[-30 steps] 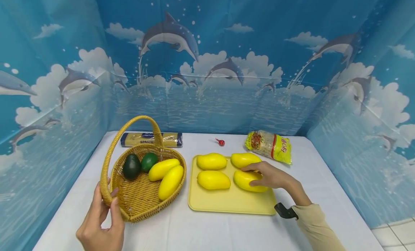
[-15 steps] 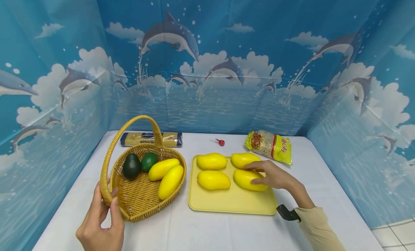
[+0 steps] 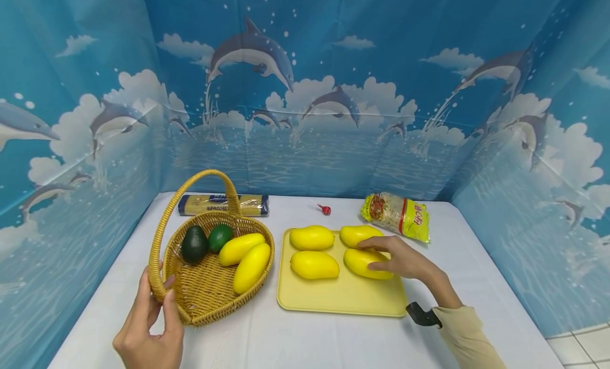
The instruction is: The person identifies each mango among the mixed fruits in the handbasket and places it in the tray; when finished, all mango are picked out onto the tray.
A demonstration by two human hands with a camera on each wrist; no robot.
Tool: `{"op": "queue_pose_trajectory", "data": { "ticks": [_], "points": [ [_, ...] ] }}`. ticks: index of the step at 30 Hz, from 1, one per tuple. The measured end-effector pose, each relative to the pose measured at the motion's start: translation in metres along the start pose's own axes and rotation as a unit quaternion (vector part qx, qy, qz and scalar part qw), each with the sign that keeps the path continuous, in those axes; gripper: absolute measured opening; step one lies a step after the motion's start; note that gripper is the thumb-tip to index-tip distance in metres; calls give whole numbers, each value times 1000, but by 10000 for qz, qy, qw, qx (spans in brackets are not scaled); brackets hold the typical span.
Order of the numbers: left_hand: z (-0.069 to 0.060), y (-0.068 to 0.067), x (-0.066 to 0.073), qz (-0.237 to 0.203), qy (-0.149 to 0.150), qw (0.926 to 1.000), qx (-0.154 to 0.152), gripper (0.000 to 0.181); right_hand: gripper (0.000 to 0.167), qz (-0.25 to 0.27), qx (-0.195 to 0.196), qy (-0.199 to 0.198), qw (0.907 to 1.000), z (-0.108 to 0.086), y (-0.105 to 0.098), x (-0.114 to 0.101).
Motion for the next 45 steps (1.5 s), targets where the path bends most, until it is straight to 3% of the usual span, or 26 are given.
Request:
{"op": "queue_pose_trajectory", "data": {
  "ticks": [8, 14, 20, 28, 34, 45],
  "points": [
    [0, -2, 2, -65, 73, 10000, 15, 73, 51, -91, 35, -280, 9996, 8, -2, -16],
    [0, -2, 0, -5, 66, 10000, 22, 74, 49, 23, -131, -701, 9975, 25, -6, -47],
    [-2, 0, 0, 138, -70, 9999, -29, 76, 51, 154, -685, -1176, 9906, 52, 6, -94],
    [-2, 1, -2, 474, -516, 9962, -526, 70, 54, 348, -1372, -1659, 9759, 90, 26, -138],
    [-2, 2, -3, 480, -663, 9947, -622, 67, 54, 254, -1672, -1717, 9705, 114, 40, -149],
    [-3, 0, -3, 492, -571, 9954, -597, 65, 54, -250, -2051, -1802, 9617, 137, 68, -163]
  ]
}}
Point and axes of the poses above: each hand's wrist, its own z-axis towards the middle knuckle, its own y-axis out of the palm, x = y × z, the point moved 7 cm from there along z, towards the middle knuckle, and after that the axes turned 2 degrees about -x, right-handed, at the moved point
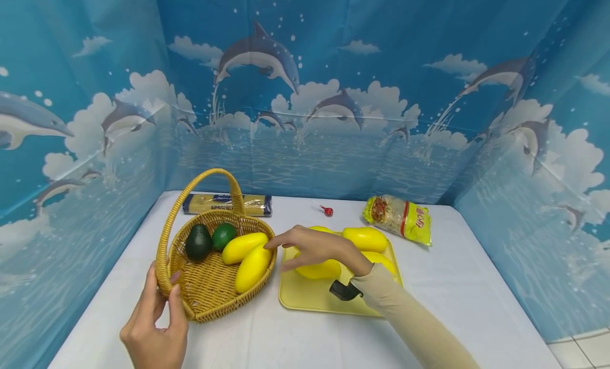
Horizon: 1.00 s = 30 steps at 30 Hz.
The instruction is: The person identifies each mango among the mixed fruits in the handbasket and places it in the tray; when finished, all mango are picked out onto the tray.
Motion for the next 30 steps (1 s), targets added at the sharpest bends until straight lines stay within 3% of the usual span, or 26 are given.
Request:
{"op": "queue_pose_trajectory", "data": {
  "ticks": [10, 21, 30],
  "points": [
    [0, 1, 1, -40, 38, 10000, 79, 70, 53, -157, -751, 15, 9971, 33, 23, -13],
    [-1, 0, -1, 14, 44, 10000, 20, 68, 61, 132, -1172, -33, 9930, 50, -14, -42],
    [-1, 0, 0, -59, 270, 9995, 128, 70, 65, 318, -1455, -195, 9887, 97, -16, -46]
  ]
}}
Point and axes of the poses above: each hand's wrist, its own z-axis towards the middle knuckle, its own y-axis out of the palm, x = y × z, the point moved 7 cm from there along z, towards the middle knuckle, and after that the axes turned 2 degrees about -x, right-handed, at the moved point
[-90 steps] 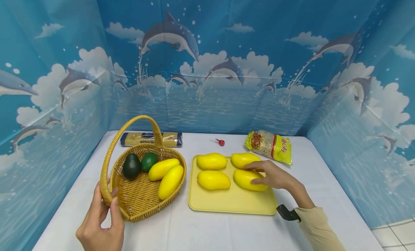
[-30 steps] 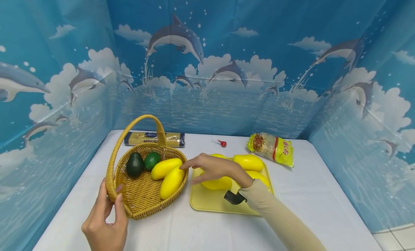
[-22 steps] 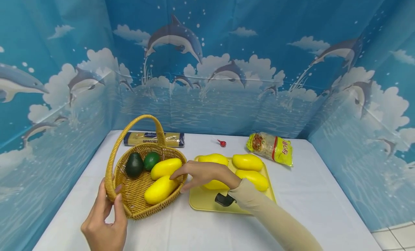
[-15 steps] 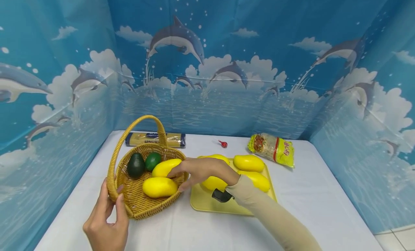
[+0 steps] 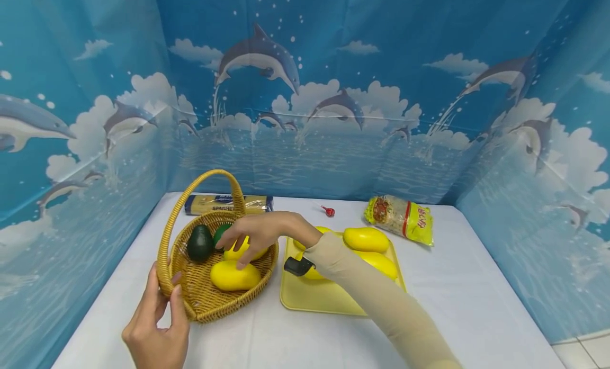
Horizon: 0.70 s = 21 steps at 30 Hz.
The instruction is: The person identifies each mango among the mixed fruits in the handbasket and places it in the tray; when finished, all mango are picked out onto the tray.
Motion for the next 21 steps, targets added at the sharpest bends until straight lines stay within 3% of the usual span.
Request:
{"op": "queue_pose_trajectory", "data": {
  "ticks": [4, 10, 21],
  "points": [
    [0, 0, 1, 1, 20, 10000, 63, 71, 65, -35, 4, 38, 10000, 24, 1, 7],
    [-2, 0, 2, -248, 252, 9985, 421, 73, 65, -228, -76, 532, 9983, 58, 8, 24],
    [0, 2, 0, -333, 406, 9977, 438, 73, 69, -422, -98, 1189, 9920, 83, 15, 38]
  ]
}}
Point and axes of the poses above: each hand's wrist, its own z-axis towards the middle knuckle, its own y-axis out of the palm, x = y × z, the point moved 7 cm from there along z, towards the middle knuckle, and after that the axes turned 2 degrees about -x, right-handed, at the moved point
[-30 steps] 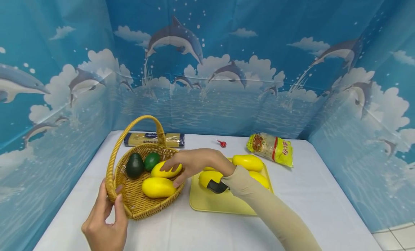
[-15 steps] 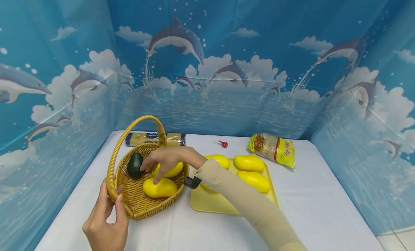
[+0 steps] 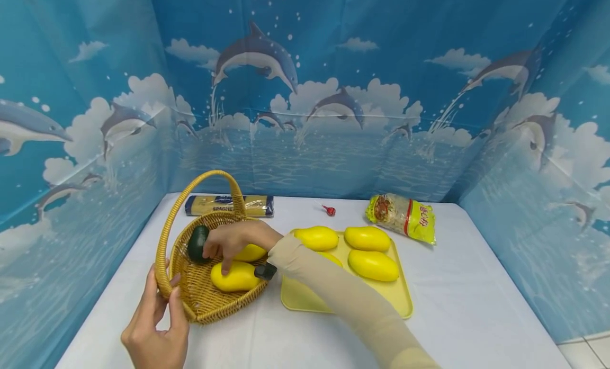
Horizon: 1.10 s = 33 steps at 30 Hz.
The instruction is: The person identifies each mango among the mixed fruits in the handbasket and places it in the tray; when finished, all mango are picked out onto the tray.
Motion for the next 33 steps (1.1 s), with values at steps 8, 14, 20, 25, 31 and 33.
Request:
{"op": "queue_pose_trajectory", "data": {
  "ticks": [8, 14, 20, 25, 31, 33],
  "points": [
    [2, 1, 1, -42, -2, 10000, -54, 76, 46, -486, -423, 256, 9976, 11, 10, -1],
    [4, 1, 4, -68, 10, 10000, -40, 75, 70, -392, -434, 667, 9961, 14, 12, 6],
    [3, 1, 3, -55, -37, 10000, -60, 76, 64, -556, -344, 687, 9955, 16, 14, 8],
    [2, 1, 2, -55, -48, 9999, -69, 76, 64, -359, -264, 608, 9972, 14, 14, 8],
    [2, 1, 1, -12, -50, 10000, -65, 79, 59, -47, -133, 323, 9994, 10, 14, 7],
    [2, 1, 1, -19, -35, 10000, -73, 79, 55, 41, -78, 165, 9998, 8, 13, 7]
  ]
}}
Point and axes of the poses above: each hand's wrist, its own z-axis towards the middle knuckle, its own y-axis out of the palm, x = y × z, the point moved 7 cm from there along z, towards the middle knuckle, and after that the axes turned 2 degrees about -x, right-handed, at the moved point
